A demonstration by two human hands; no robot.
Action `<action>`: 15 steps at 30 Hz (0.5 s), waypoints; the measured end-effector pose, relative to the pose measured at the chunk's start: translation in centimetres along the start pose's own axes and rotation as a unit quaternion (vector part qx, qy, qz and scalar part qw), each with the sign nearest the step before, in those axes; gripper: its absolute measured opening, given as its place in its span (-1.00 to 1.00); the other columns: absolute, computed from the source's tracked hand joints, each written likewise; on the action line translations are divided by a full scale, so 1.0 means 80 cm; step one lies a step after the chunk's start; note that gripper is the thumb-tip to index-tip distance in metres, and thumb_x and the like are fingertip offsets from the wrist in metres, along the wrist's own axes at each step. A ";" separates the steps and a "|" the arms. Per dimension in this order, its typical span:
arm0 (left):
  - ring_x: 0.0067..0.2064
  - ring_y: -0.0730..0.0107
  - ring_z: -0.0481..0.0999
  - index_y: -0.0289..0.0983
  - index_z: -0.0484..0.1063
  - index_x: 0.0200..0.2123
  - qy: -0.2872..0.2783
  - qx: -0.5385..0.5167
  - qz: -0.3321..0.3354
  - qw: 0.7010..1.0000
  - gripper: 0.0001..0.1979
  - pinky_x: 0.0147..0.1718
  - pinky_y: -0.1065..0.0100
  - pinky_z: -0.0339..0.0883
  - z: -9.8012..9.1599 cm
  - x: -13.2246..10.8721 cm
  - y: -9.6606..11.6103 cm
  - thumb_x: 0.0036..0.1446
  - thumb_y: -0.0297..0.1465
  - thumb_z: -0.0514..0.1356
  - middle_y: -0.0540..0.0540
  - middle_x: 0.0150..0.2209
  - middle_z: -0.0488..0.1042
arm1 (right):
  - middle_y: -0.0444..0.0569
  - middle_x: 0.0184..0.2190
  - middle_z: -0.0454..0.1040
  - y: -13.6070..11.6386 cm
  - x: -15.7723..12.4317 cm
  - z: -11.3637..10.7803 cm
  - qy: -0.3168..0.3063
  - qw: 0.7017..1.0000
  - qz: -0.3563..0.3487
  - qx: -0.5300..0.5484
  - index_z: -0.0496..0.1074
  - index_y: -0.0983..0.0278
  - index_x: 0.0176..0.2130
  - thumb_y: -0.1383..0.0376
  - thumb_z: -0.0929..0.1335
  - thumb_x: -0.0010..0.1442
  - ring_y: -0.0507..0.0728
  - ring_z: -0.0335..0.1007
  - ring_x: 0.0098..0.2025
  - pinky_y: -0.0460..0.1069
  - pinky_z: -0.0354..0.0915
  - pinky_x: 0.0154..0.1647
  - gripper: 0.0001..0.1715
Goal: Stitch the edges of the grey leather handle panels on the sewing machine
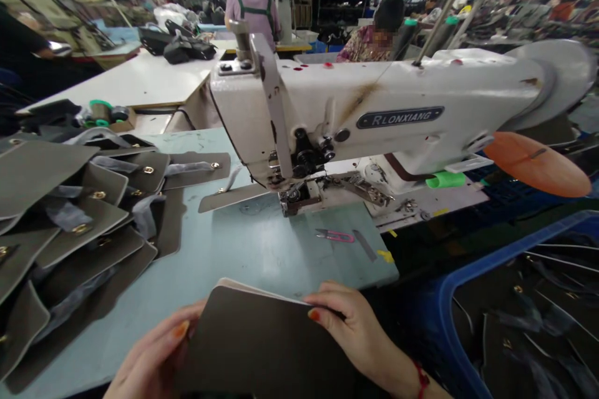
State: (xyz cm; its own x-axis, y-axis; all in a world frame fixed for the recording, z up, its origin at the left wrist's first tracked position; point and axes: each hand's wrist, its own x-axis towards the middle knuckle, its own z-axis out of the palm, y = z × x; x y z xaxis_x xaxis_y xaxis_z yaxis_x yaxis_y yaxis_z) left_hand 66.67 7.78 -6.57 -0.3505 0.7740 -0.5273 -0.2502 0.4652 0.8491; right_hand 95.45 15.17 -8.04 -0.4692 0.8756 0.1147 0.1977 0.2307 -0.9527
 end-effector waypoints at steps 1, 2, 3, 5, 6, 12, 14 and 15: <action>-0.21 0.16 0.58 -0.19 0.61 -0.27 -0.001 -0.001 0.005 1.000 -0.60 -0.31 0.40 0.50 -0.003 0.002 -0.003 -0.17 -0.08 0.40 -0.07 -0.25 0.64 | -0.04 -0.45 0.44 0.000 0.000 -0.003 -0.005 1.000 0.002 0.015 0.61 0.33 -0.20 0.19 0.35 0.31 0.05 0.37 -0.37 -0.10 0.23 -0.36 -0.71; -0.24 0.19 0.58 -0.18 0.61 -0.27 0.004 0.006 0.017 1.000 -0.60 -0.32 0.42 0.50 -0.004 0.005 -0.006 -0.18 -0.10 0.41 -0.07 -0.25 0.64 | -0.05 -0.45 0.43 0.001 0.000 -0.005 -0.013 0.999 0.003 0.031 0.61 0.32 -0.20 0.19 0.35 0.31 0.05 0.36 -0.38 -0.10 0.22 -0.37 -0.71; -0.27 0.23 0.58 -0.19 0.62 -0.29 0.012 0.022 0.029 0.999 -0.62 -0.35 0.45 0.49 -0.003 0.006 -0.008 -0.19 -0.12 0.42 -0.07 -0.26 0.64 | -0.06 -0.46 0.42 0.002 0.000 -0.007 -0.022 0.999 0.004 0.047 0.61 0.32 -0.20 0.20 0.35 0.31 0.04 0.35 -0.39 -0.10 0.22 -0.38 -0.71; -0.31 0.30 0.57 -0.20 0.62 -0.33 0.027 0.059 0.052 0.997 -0.65 -0.41 0.54 0.45 0.001 0.007 -0.011 -0.19 -0.15 0.44 -0.07 -0.26 0.63 | -0.07 -0.46 0.42 0.005 0.000 -0.010 -0.039 0.996 0.003 0.074 0.62 0.30 -0.19 0.20 0.36 0.31 0.03 0.35 -0.39 -0.11 0.21 -0.39 -0.73; -0.30 0.32 0.56 -0.21 0.62 -0.35 0.031 0.074 0.066 0.995 -0.67 -0.41 0.56 0.44 0.004 0.007 -0.011 -0.18 -0.15 0.44 -0.08 -0.26 0.63 | -0.08 -0.46 0.42 0.007 -0.001 -0.011 -0.046 0.995 0.002 0.083 0.62 0.30 -0.19 0.20 0.36 0.31 0.03 0.35 -0.39 -0.11 0.21 -0.38 -0.73; -0.21 0.30 0.57 -0.22 0.60 -0.42 0.068 0.115 0.174 0.976 -0.78 -0.29 0.55 0.47 0.020 -0.012 -0.015 -0.09 -0.21 0.41 -0.08 -0.23 0.61 | -0.04 -0.41 0.49 0.012 -0.001 -0.015 -0.057 0.995 -0.002 0.076 0.61 0.29 -0.20 0.25 0.35 0.31 0.04 0.40 -0.35 -0.11 0.25 -0.34 -0.77; -0.21 0.34 0.57 -0.21 0.58 -0.43 0.108 0.120 0.219 0.962 -0.84 -0.21 0.54 0.46 0.034 -0.026 -0.013 -0.04 -0.25 0.39 -0.05 -0.24 0.60 | -0.02 -0.40 0.51 0.010 -0.001 -0.011 -0.045 0.996 -0.018 0.069 0.61 0.29 -0.18 0.28 0.36 0.31 0.05 0.42 -0.35 -0.11 0.27 -0.34 -0.78; -0.22 0.36 0.56 -0.20 0.57 -0.43 0.126 0.124 0.239 0.955 -0.86 -0.18 0.54 0.45 0.042 -0.033 -0.011 -0.02 -0.26 0.38 -0.03 -0.26 0.59 | -0.01 -0.39 0.52 0.009 0.000 -0.008 -0.038 0.997 -0.030 0.066 0.61 0.29 -0.16 0.30 0.36 0.30 0.05 0.42 -0.35 -0.11 0.27 -0.33 -0.79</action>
State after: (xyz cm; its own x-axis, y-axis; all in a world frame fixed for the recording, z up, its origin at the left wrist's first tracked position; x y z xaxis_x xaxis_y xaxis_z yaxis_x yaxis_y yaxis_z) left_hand 70.87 6.81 -5.84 -0.5849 0.8101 -0.0415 0.2030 0.1957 0.9594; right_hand 96.16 15.60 -8.51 -0.5419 0.8261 0.1548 0.0553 0.2188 -0.9742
